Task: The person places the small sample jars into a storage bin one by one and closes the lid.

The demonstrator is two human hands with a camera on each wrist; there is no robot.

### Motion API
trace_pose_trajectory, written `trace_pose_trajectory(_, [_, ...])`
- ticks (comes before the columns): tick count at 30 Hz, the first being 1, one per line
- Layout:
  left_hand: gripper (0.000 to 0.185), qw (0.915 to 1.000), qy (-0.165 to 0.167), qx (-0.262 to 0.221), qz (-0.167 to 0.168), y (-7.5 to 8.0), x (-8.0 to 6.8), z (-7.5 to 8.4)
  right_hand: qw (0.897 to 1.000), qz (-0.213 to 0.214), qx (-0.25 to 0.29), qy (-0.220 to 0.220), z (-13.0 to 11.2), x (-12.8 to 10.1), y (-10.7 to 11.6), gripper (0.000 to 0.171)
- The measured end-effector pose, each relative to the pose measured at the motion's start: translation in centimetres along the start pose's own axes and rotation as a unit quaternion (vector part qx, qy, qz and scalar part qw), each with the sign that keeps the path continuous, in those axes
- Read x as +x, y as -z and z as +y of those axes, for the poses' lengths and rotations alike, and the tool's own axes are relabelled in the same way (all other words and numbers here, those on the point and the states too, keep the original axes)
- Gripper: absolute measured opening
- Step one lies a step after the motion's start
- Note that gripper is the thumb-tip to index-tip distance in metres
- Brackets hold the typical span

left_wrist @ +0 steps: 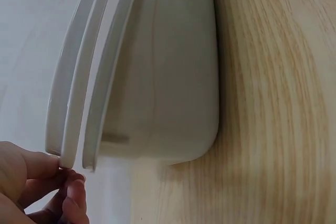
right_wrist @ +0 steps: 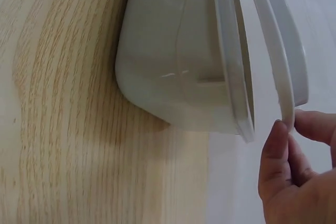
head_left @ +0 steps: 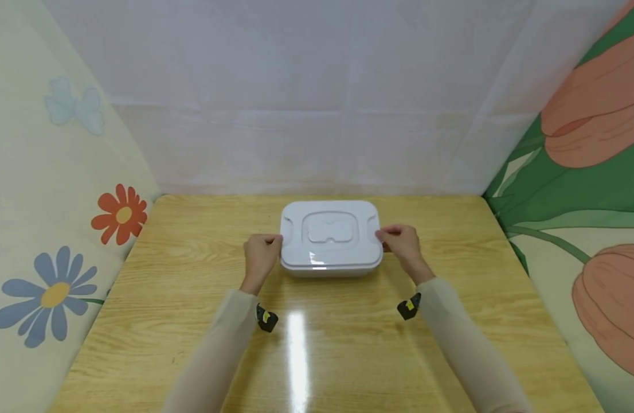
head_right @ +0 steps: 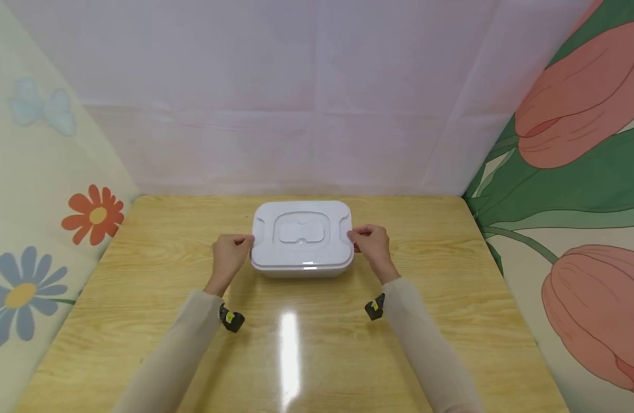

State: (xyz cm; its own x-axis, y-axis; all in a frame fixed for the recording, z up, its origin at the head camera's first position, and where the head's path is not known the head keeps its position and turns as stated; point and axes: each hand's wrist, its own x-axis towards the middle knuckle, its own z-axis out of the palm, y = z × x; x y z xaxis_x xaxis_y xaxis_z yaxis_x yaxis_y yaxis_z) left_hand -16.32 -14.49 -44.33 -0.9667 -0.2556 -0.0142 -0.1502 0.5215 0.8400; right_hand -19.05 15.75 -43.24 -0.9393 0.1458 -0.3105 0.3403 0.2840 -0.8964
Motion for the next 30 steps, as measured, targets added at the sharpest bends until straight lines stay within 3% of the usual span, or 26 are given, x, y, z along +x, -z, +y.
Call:
trace_pose_trajectory(13, [0.022, 0.9994, -0.011, 0.031, 0.007, -0.8, 0.2, -0.7, 1.0, -0.001, -0.013, -0.009, 1.3, 0.4, -0.5, 0.03])
trace_pose_trajectory(30, [0.027, 0.9995, 0.012, 0.01, -0.029, -0.5, 0.6, -1.2, 0.999, 0.008, -0.031, 0.005, 1.9, 0.5, -0.8, 0.028])
